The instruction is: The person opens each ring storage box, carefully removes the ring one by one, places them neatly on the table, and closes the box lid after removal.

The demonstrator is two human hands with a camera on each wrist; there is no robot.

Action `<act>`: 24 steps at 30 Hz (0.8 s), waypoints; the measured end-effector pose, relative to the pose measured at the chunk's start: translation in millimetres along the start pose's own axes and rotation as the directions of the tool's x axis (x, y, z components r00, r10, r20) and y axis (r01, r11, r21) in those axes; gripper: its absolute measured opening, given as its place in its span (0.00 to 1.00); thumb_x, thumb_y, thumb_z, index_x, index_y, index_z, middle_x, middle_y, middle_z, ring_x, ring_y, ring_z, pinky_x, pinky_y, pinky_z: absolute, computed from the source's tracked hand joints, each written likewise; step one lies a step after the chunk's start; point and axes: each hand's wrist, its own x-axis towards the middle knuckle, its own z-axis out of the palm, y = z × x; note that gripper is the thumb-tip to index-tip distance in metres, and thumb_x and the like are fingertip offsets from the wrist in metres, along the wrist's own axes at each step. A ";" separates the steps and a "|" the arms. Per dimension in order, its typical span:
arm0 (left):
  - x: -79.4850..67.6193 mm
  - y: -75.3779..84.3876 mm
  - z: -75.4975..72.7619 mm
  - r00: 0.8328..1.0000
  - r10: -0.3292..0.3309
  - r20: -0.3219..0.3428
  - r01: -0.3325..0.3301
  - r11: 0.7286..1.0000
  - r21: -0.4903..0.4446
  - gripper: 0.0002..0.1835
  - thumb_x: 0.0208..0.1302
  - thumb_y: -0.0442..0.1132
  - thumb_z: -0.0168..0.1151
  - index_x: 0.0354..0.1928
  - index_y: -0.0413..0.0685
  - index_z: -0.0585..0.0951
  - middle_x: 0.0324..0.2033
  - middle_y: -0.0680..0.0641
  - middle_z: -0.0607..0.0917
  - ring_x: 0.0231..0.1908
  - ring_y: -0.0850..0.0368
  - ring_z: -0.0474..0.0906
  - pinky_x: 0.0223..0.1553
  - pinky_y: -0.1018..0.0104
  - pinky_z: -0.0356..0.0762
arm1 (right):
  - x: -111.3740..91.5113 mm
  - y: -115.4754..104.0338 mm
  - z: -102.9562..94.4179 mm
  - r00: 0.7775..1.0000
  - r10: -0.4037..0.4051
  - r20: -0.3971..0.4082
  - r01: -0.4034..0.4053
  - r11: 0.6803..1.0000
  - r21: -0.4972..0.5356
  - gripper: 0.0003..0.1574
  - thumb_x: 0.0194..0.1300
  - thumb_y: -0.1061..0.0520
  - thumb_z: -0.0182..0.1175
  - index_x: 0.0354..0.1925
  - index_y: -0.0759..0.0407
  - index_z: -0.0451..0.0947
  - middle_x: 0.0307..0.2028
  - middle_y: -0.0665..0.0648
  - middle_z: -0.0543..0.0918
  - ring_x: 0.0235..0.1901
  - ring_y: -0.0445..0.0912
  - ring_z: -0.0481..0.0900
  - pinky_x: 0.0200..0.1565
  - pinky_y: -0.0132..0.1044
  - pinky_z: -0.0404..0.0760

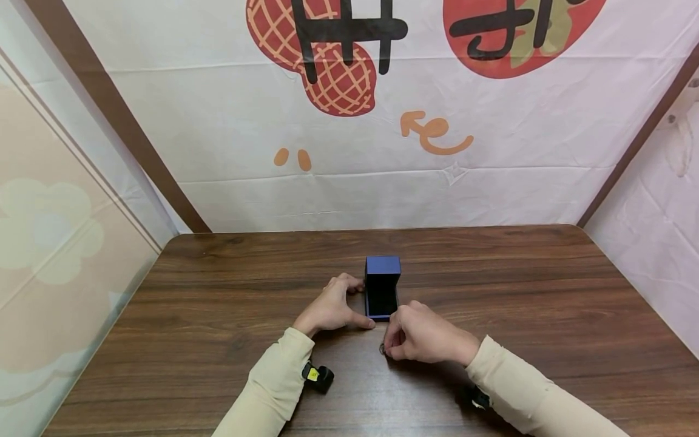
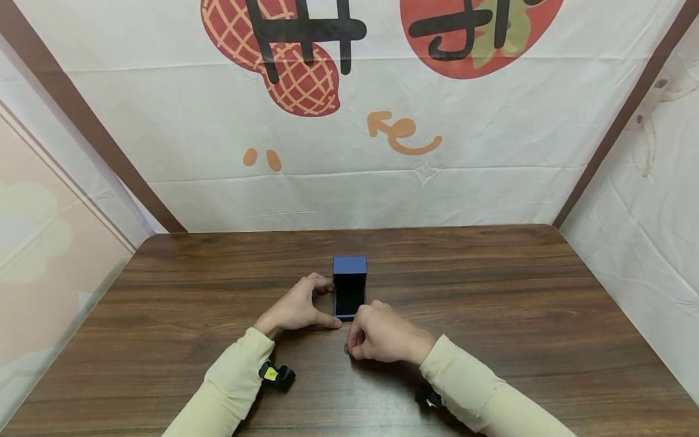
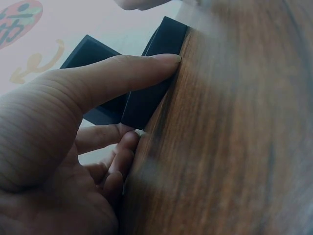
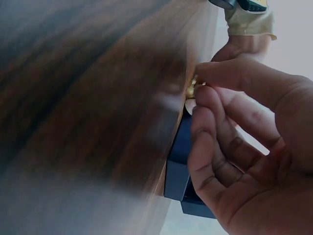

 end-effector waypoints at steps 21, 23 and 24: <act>-0.2 -1.1 0.0 1.000 0.013 0.006 -0.013 1.000 0.015 0.36 0.39 0.41 0.87 0.54 0.41 0.83 0.48 0.47 0.79 0.53 0.49 0.70 0.54 0.52 0.71 | 0.1 -4.8 2.4 0.999 0.046 0.025 -0.046 0.999 -0.007 0.07 0.54 0.65 0.75 0.29 0.53 0.90 0.24 0.37 0.83 0.24 0.27 0.77 0.29 0.25 0.77; -0.1 -0.8 0.1 1.000 0.019 0.005 -0.019 1.000 0.024 0.35 0.39 0.41 0.87 0.53 0.41 0.84 0.48 0.47 0.79 0.52 0.49 0.70 0.54 0.52 0.71 | -0.6 -4.2 0.8 0.999 0.036 0.011 -0.036 0.999 0.014 0.07 0.55 0.64 0.74 0.30 0.52 0.90 0.24 0.37 0.82 0.24 0.28 0.78 0.29 0.26 0.78; -0.1 -0.6 0.1 1.000 0.022 0.006 -0.023 0.999 0.028 0.35 0.39 0.41 0.87 0.52 0.42 0.84 0.48 0.47 0.79 0.52 0.49 0.70 0.54 0.52 0.71 | -1.0 -4.0 -0.3 1.000 0.030 0.002 -0.030 0.999 0.023 0.06 0.56 0.63 0.74 0.30 0.52 0.90 0.24 0.37 0.82 0.24 0.28 0.78 0.29 0.26 0.78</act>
